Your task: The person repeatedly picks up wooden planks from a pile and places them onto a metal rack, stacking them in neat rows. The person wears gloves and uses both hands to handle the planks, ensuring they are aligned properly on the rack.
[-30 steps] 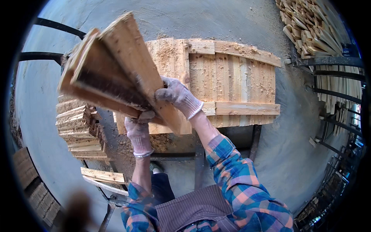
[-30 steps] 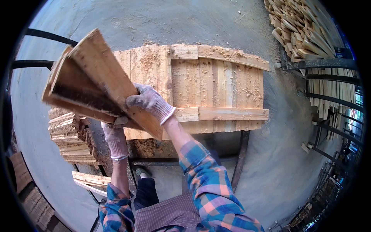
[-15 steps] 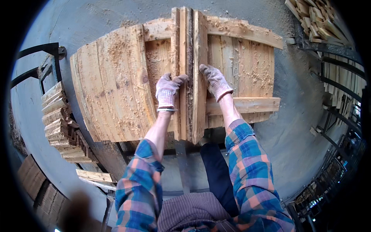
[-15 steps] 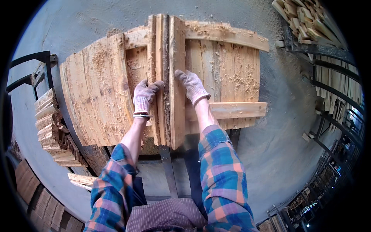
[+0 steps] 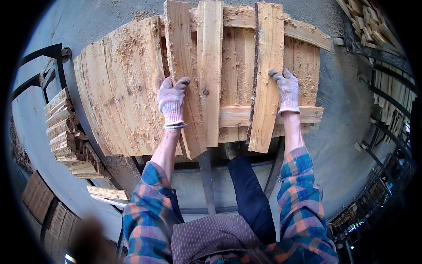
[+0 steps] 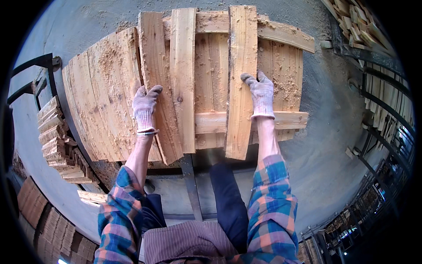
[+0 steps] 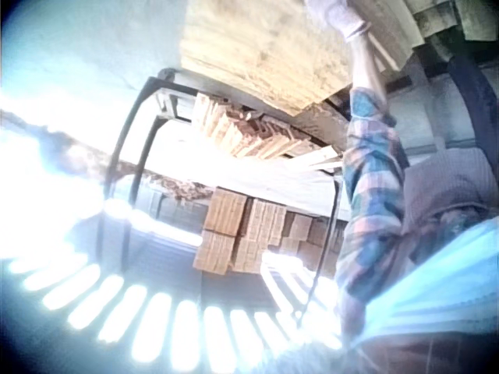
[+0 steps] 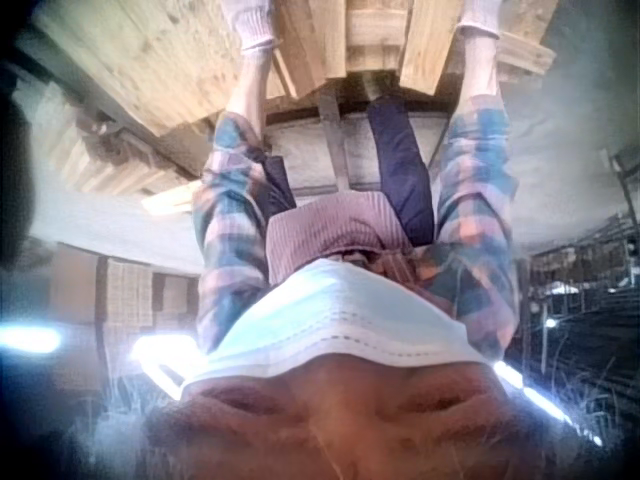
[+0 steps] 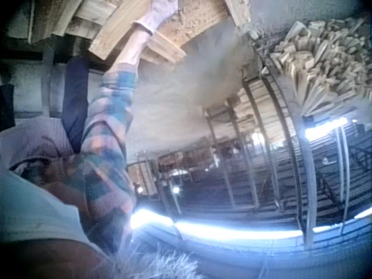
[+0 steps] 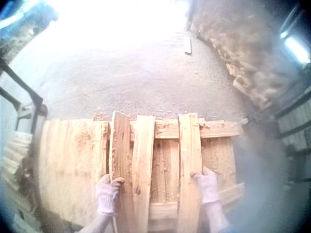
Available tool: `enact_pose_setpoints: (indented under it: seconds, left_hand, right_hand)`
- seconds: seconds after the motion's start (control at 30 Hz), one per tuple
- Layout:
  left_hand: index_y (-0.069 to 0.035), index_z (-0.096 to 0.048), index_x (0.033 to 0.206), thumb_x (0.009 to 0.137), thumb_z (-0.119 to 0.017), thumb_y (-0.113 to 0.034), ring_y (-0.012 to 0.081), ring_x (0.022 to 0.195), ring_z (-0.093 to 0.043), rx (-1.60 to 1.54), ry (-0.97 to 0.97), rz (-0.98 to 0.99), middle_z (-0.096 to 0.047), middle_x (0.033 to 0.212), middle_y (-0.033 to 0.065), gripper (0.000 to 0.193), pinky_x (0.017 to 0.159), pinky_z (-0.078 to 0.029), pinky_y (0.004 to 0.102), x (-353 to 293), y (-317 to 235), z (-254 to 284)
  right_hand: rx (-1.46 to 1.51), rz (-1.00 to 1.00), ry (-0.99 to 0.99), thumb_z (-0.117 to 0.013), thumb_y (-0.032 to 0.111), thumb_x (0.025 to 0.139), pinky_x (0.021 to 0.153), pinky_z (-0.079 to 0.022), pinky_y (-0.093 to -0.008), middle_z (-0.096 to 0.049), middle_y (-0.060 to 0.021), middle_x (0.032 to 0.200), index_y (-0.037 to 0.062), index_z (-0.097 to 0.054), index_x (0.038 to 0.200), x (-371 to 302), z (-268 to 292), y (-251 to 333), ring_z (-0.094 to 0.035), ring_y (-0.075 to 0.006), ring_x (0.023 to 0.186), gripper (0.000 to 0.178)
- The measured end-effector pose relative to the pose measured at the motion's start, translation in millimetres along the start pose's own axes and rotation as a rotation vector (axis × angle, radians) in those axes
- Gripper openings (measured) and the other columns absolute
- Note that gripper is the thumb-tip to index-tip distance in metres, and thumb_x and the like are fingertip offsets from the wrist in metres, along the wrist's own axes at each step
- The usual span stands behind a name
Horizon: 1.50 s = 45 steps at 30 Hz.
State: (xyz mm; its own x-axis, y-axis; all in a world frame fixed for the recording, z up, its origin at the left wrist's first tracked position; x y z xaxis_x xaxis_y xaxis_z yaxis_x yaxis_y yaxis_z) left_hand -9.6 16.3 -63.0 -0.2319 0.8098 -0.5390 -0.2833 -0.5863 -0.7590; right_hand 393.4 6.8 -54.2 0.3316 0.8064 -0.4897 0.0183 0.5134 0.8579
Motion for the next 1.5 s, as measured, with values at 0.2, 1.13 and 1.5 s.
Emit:
enact_pose_setpoints:
  seconds: [0.2, 1.13, 1.5]
  left_hand:
    - [0.001, -0.060, 0.111, 0.085, -0.062, -0.006, 0.0091, 0.065, -0.062, -0.234, 0.120, -0.079, -0.070, 0.078, 0.0069, 0.027, 0.058, -0.048, 0.0192, 10, 3, 28]
    - [-0.015, -0.018, 0.152, 0.075, -0.042, -0.081, 0.0394, 0.144, -0.010, 1.133, -0.384, -0.464, -0.012, 0.156, 0.0202, 0.104, 0.115, -0.006, 0.0533, -36, 37, 109]
    - [-0.012, -0.015, 0.152, 0.074, -0.042, -0.080, 0.0399, 0.145, 0.002, 0.956, -0.266, -0.405, -0.003, 0.158, 0.0172, 0.107, 0.112, 0.005, 0.0605, -34, 26, 97]
  right_hand:
    - [-1.168, 0.702, -0.174, -0.067, 0.059, 0.076, 0.043, -0.052, -0.0248, -0.065, -0.0116, 0.099, 0.0072, -0.028, 0.145, -81, -96, 83, -0.061, -0.0132, 0.059, 0.095]
    - [-0.446, 0.063, 0.225, -0.081, 0.019, 0.072, 0.070, -0.053, -0.0258, -0.070, -0.0145, 0.099, 0.0006, -0.025, 0.147, -58, -137, 2, -0.065, -0.0115, 0.081, 0.096]
    - [-1.011, 0.306, 0.055, -0.072, 0.034, 0.082, 0.115, -0.022, -0.0320, -0.026, -0.0210, 0.151, -0.0034, -0.026, 0.145, -36, -64, 19, -0.027, -0.0237, 0.140, 0.086]
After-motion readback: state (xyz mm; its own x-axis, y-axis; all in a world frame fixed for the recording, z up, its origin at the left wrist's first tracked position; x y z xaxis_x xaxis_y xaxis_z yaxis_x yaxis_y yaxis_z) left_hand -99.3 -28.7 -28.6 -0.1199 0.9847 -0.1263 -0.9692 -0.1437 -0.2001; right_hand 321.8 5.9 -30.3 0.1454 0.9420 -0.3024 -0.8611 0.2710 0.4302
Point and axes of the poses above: each hand's wrist, its own x-axis towards the middle knuckle, its own z-axis out of the back of the hand, y = z × x, the point moved 9 cm from there along x, towards the middle knuckle
